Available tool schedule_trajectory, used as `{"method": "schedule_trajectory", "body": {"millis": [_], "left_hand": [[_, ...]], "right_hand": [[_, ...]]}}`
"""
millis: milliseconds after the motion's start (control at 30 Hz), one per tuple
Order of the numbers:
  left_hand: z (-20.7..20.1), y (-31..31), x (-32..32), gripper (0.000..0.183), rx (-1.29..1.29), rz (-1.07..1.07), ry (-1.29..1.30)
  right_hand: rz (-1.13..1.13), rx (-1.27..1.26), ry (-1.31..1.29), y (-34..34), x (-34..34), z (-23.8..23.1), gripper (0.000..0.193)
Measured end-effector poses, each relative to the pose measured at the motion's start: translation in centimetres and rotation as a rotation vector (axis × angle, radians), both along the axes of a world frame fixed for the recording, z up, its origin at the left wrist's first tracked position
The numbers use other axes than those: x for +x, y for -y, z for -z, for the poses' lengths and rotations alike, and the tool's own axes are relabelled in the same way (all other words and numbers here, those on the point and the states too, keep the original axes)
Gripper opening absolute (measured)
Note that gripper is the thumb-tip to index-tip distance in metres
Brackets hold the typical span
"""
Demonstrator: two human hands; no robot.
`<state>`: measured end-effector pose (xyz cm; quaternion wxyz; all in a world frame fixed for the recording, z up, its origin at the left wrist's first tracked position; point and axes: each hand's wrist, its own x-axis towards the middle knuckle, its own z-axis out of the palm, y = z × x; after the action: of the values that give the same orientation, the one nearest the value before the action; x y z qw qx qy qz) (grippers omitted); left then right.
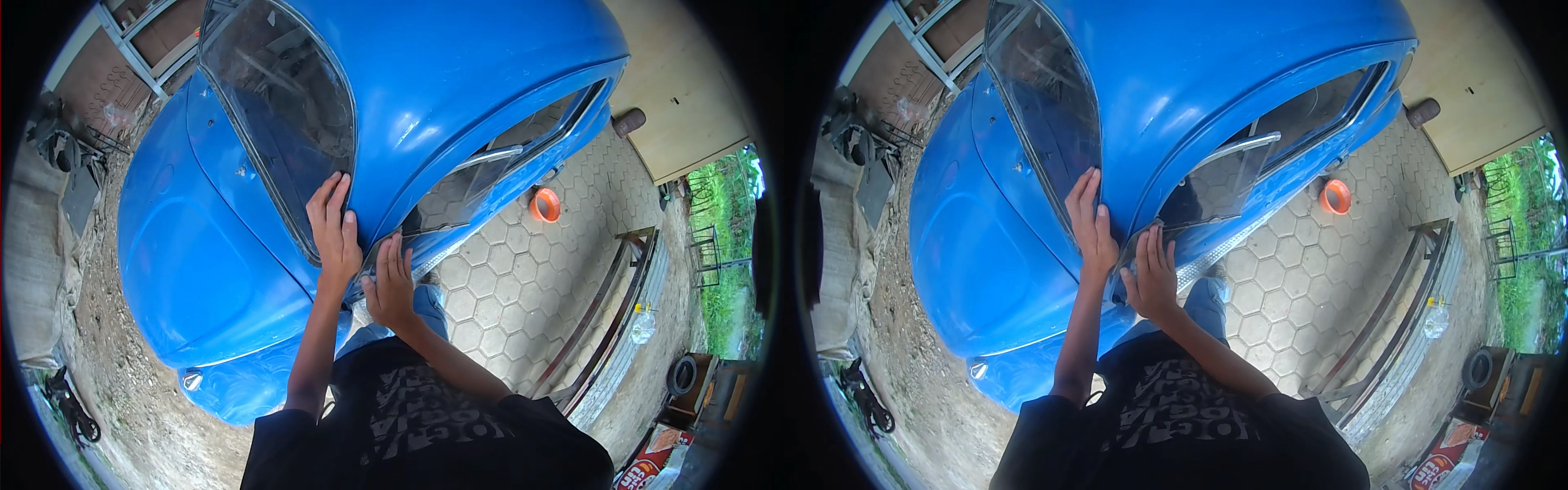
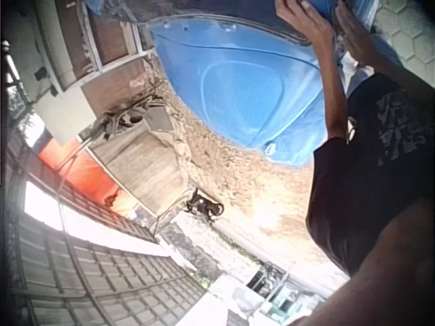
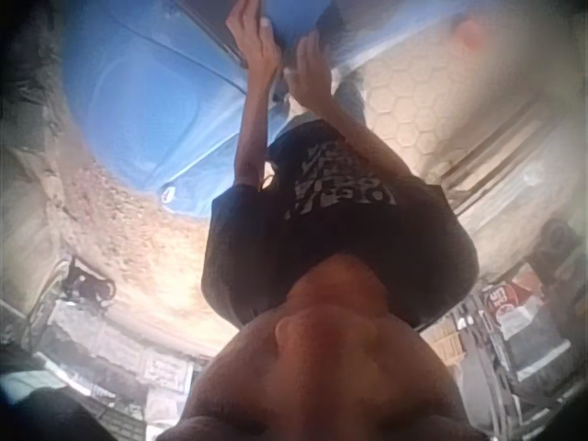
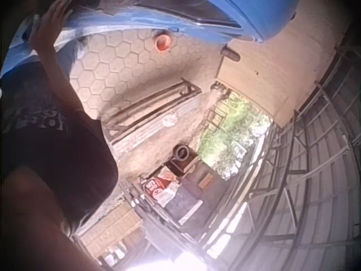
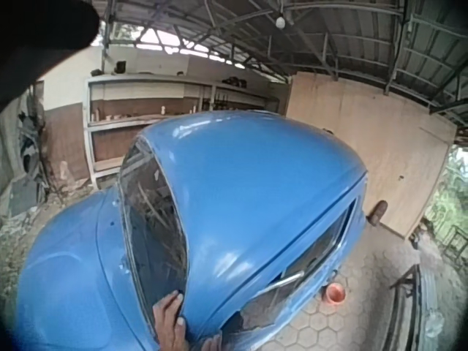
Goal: The person wets sandpaper in a bucket of water and sands the window frames and body panels of a car by hand.
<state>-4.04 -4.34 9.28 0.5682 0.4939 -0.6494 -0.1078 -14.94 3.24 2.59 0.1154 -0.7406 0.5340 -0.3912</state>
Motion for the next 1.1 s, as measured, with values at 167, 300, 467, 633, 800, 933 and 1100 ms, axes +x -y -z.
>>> {"method": "schedule_trajectory", "body": {"millis": [167,300,467,633,800,933,1100], "left_hand": [[1.3,-0.3,0.8,0.041,-0.052,-0.047,0.151],[2.4,-0.2,0.8,0.042,-0.068,-0.07,0.222],[2.2,-0.2,1.4,0.042,-0.063,-0.082,0.242],[1.9,0.1,0.6,0.042,-0.094,-0.066,0.205],[2.1,-0.3,1.1,0.047,-0.048,-0.077,0.282],[1.7,-0.5,0.9,0.047,-0.05,-0.081,0.281],[2.4,-0.6,1.1,0.044,-0.058,-0.095,0.273]], "right_hand": [[0.17,-0.175,0.061,5.1,-1.0,-5.0,0.067],[0.086,-0.096,0.08,1.4,0.5,-0.5,0.066],[0.142,-0.13,-0.047,4.4,-0.5,-5.1,0.065],[0.189,-0.16,0.098,4.7,0.4,-5.0,0.068],[0.2,-0.064,-0.057,5.8,-1.0,-8.4,0.069],[0.374,-0.168,0.145,8.5,-2.8,-13.3,0.069],[0.246,-0.054,0.062,7.2,-2.9,-13.8,0.069]]}}
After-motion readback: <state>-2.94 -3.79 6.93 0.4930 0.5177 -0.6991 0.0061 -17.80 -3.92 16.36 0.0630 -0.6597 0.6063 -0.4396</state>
